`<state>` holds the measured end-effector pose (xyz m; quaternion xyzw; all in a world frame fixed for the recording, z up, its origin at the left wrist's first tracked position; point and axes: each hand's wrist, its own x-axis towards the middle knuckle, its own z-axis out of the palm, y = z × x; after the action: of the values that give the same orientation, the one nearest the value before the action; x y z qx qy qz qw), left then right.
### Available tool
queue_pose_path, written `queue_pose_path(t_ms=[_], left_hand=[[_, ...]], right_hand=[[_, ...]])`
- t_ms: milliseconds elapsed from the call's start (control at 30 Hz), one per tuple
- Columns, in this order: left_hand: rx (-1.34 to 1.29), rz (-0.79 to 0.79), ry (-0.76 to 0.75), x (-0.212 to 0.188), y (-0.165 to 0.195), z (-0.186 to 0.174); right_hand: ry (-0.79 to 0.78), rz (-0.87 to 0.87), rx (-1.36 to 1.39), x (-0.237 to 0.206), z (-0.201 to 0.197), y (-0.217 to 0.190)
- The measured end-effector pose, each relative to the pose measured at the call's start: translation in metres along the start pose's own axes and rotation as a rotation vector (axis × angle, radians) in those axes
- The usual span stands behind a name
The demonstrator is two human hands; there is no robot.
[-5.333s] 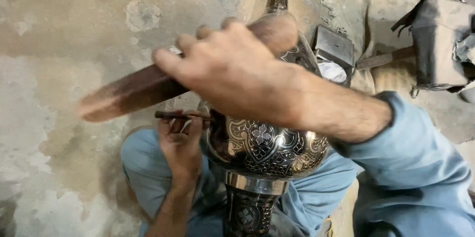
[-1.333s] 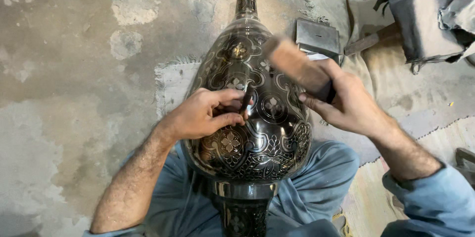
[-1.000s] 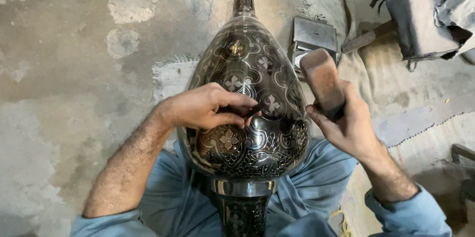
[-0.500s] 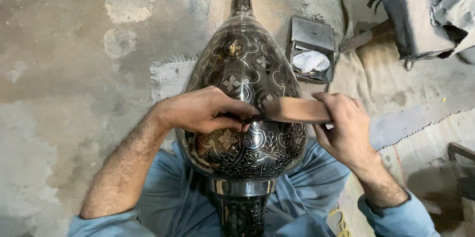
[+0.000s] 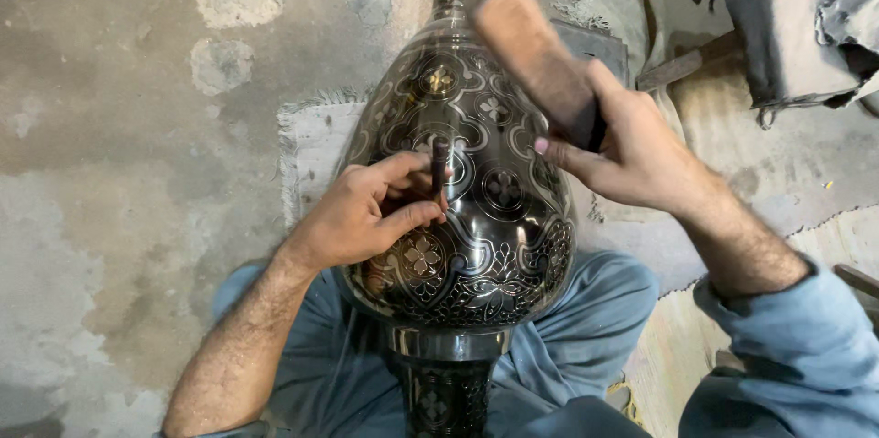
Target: The person sits on the floor and uses a chisel and wooden mallet to engrave floral patterns into a large metal vessel. They repeatedly strike the chisel to deepen the design on the vessel's surface.
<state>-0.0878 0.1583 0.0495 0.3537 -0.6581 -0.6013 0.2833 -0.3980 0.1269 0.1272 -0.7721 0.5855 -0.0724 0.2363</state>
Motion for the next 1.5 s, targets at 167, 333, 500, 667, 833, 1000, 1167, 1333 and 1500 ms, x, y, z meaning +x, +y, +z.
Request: queue_pose_path(t_ms=[167,333,500,667,833,1000,1167,1333,1500], left_hand=[[-0.013,-0.031,0.050,-0.009,-0.001,0.004],[-0.113,-0.019,0.106,-0.015,-0.008,0.011],[-0.113,-0.003,0.090,-0.014,-0.009,0.009],[-0.178,-0.040,0.118,-0.015,-0.004,0.012],[-0.199,-0.059,0.195,-0.019,-0.004,0.018],[-0.198,0.002,0.300,-0.024,-0.010,0.027],[-0.182,-0.074,0.423,-0.033,-0.013,0.037],[-0.280,-0.053,0.501,-0.036,-0.013,0.045],[-0.243,-0.025,0.483,-0.034,-0.011,0.043]], right_hand=[[-0.087,-0.214,0.153,0.025,-0.012,-0.013],[-0.041,-0.356,0.027,0.033,-0.020,-0.018],[0.001,-0.490,-0.120,0.041,-0.020,-0.019],[-0.129,-0.383,-0.285,0.048,-0.021,-0.022],[-0.099,-0.398,-0.319,0.049,-0.025,-0.036],[-0.174,-0.308,-0.225,0.060,-0.028,-0.050],[-0.073,-0.558,-0.140,0.072,-0.037,-0.065],[-0.080,-0.570,-0.364,0.072,-0.046,-0.087],[-0.262,-0.331,-0.721,0.071,-0.041,-0.093]])
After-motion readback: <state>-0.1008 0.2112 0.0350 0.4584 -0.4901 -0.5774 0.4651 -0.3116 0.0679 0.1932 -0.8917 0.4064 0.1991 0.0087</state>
